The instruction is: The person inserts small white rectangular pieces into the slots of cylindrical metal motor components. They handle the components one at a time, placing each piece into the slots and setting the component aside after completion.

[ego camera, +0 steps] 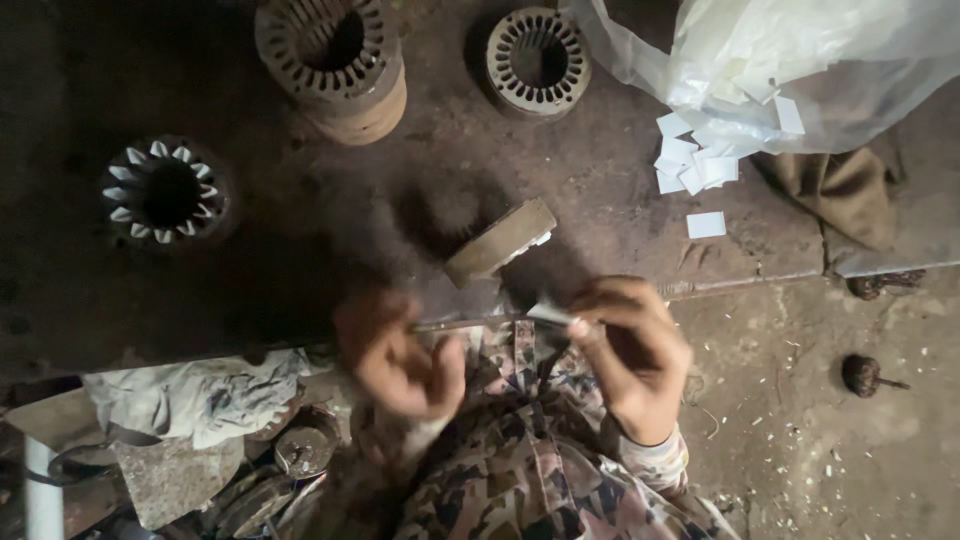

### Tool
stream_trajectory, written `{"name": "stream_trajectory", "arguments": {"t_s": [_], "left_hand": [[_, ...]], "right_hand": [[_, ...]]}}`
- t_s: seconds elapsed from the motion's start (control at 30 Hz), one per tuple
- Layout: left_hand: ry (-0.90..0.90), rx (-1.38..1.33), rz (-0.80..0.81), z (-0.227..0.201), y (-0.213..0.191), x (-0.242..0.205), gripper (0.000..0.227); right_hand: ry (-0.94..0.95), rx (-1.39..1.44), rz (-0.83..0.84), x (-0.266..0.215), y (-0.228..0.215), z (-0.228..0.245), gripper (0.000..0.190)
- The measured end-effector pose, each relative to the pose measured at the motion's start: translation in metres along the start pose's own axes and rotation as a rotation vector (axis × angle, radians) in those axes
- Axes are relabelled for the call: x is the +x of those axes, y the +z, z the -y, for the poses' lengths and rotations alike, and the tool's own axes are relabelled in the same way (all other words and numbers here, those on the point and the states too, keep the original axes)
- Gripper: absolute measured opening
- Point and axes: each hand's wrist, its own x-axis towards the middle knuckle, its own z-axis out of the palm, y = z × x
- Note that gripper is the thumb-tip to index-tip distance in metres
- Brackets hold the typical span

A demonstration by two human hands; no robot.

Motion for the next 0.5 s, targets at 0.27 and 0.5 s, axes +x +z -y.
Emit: {"name": "stream_trajectory", "arguments": {"t_s": [0.27,0.5], "left_hand": [[-0.514,-0.28,0.409,-0.015,-0.04,-0.031,0.021],[-0.515,-0.138,0.41,-0.021,-0.03,-0.002,0.013]], "right_hand": [[0.095,0.192,0.263,0.006,0.019,-0.007,0.015],[0.118,0.224,0.238,0.006,0.021,-0.011,0.015]]}}
